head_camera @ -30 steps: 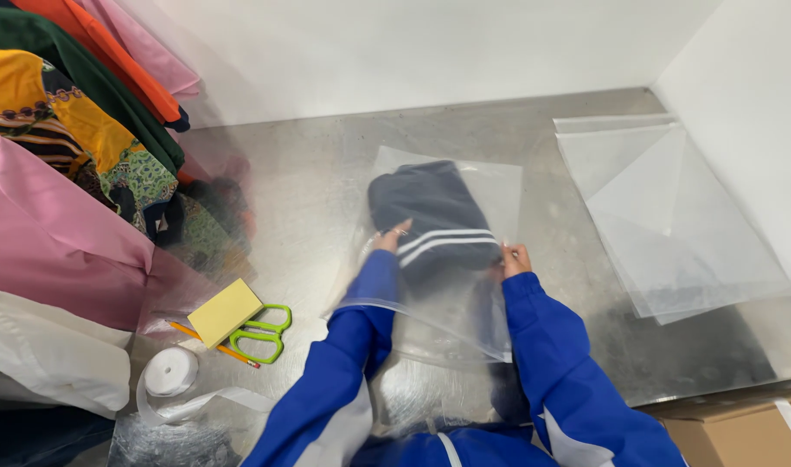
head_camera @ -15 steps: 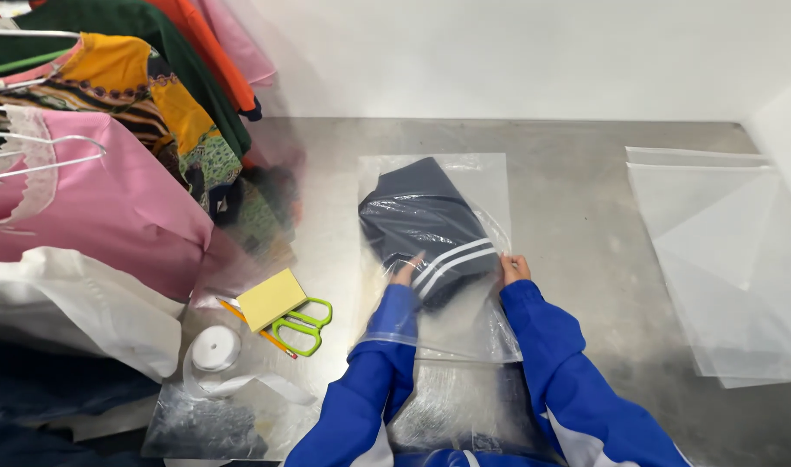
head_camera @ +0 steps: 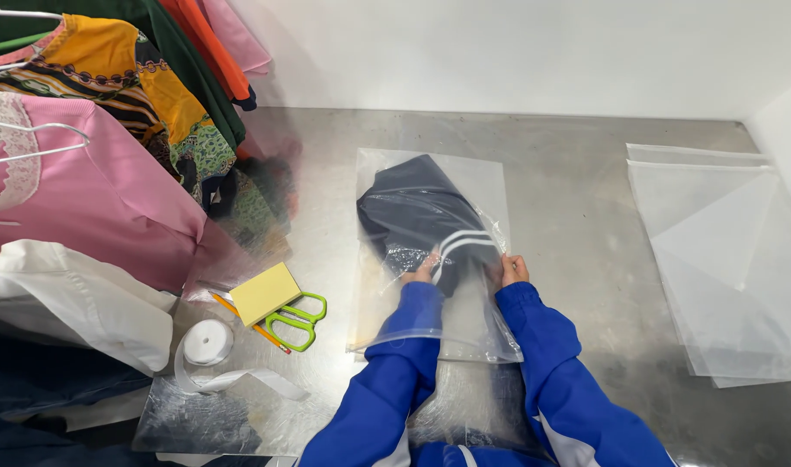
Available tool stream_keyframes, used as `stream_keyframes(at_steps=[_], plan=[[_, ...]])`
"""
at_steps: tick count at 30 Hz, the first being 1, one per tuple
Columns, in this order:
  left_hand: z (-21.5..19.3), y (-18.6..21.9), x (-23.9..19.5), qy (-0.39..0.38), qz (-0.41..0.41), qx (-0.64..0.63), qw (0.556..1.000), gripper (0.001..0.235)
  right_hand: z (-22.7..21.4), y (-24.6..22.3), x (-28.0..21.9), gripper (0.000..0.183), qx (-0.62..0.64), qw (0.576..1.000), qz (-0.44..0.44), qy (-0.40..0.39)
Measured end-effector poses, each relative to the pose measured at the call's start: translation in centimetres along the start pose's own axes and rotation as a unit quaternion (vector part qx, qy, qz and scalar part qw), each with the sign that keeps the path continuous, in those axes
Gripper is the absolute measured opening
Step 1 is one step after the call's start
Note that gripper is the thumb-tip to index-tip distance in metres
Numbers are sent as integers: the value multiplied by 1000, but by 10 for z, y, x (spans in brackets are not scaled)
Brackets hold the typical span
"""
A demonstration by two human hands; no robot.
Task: The person takes a pair of dark blue track pants from a clothing rack and places them on a metal table. They smooth out the fabric, fold the pants neatly into a compact rectangle, and then place the folded pants into a clear plastic bag.
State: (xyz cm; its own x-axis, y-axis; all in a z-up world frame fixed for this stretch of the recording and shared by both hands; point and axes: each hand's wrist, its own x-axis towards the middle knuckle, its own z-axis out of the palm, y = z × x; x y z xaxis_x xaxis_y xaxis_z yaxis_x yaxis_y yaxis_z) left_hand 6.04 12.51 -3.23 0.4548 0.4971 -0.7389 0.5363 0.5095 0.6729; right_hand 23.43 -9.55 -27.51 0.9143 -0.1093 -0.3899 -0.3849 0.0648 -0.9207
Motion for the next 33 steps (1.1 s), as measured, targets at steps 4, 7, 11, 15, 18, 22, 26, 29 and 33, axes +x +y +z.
stream_keyframes(at_steps=[4,7,11,15,18,22,26,29,33], plan=[[15,0,28,-2,-23,-39,999,109,18,-38,-59,28,-13,1000,-18,6],[28,-14,68,61,-8,-11,998,57,16,-36,-66,29,-56,998,-36,10],[26,21,46,30,63,-274,959,58,12,-11,-54,32,-87,994,-66,1],[41,61,-4,12,31,-324,946,66,18,-6,-63,34,-56,997,-35,-28],[19,23,47,2,59,-108,992,97,21,-30,-81,33,-48,998,4,-34],[24,-21,72,26,89,-38,995,86,20,-54,-101,32,11,999,11,-31],[10,-56,90,6,61,57,996,105,19,-50,-97,32,76,996,10,-49],[10,-71,99,-27,42,86,995,122,14,-29,-77,33,93,993,14,-70],[24,-51,15,-9,0,29,1000,136,11,-25,-78,32,48,994,28,-89]])
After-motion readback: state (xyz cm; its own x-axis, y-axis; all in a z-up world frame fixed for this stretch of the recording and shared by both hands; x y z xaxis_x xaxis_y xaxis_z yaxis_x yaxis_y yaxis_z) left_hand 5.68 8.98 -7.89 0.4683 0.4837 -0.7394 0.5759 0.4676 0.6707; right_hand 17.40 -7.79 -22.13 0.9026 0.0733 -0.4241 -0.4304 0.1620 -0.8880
